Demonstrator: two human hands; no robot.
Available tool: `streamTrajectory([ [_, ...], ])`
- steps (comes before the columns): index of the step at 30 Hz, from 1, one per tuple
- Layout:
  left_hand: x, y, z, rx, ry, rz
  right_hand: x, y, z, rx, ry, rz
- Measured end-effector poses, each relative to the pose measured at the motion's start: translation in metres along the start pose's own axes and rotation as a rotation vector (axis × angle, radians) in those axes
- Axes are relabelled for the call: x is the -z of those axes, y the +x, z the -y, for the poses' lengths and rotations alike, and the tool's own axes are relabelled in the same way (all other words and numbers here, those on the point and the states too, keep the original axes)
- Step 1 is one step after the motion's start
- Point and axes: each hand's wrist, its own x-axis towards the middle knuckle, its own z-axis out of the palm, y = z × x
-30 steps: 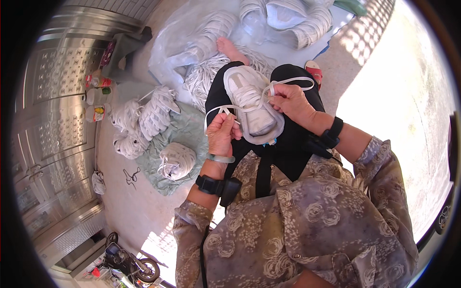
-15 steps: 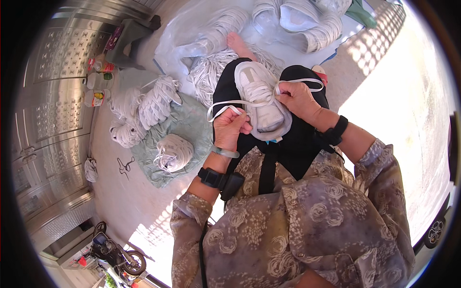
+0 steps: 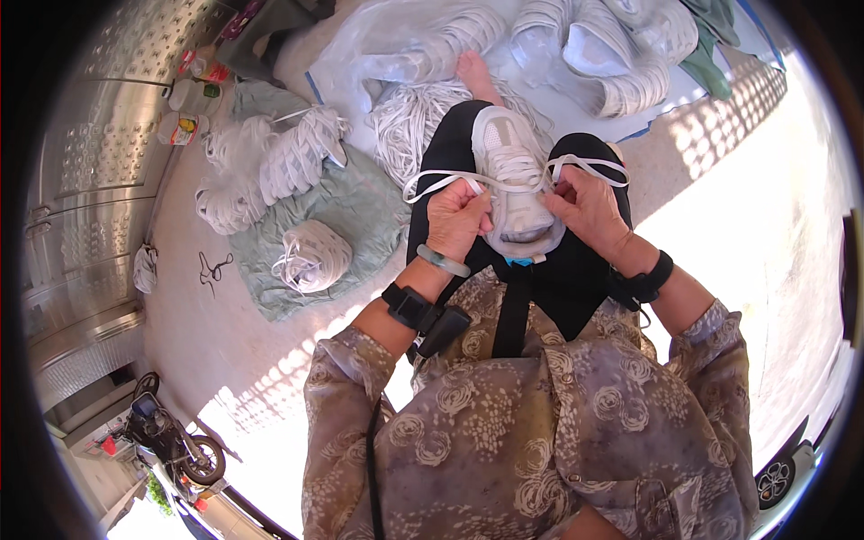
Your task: The recorder is lacing white sneakers as part of a manufacturing or assembly process.
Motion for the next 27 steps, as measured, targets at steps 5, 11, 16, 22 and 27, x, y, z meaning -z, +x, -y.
streamTrajectory([
  [5, -0.001, 0.009, 0.006, -0.237, 0.388, -0.025, -0.002, 0.001, -0.002, -0.028, -0.033, 0.014],
  [11, -0.003, 0.017, 0.006, -0.370, 0.722, -0.030, -0.003, 0.001, -0.001, -0.045, 0.001, -0.006],
  [16, -0.002, -0.009, -0.015, -0.286, 0.778, -0.094, 0.006, -0.006, 0.000, -0.125, 0.000, -0.057],
  [22, -0.003, -0.013, -0.008, -0.814, 1.057, -0.072, -0.004, -0.001, 0.029, 0.317, -0.082, -0.085],
  [27, 0.004, -0.013, 0.004, -0.626, 0.953, -0.024, -0.024, 0.010, 0.040, 0.416, -0.261, 0.021],
])
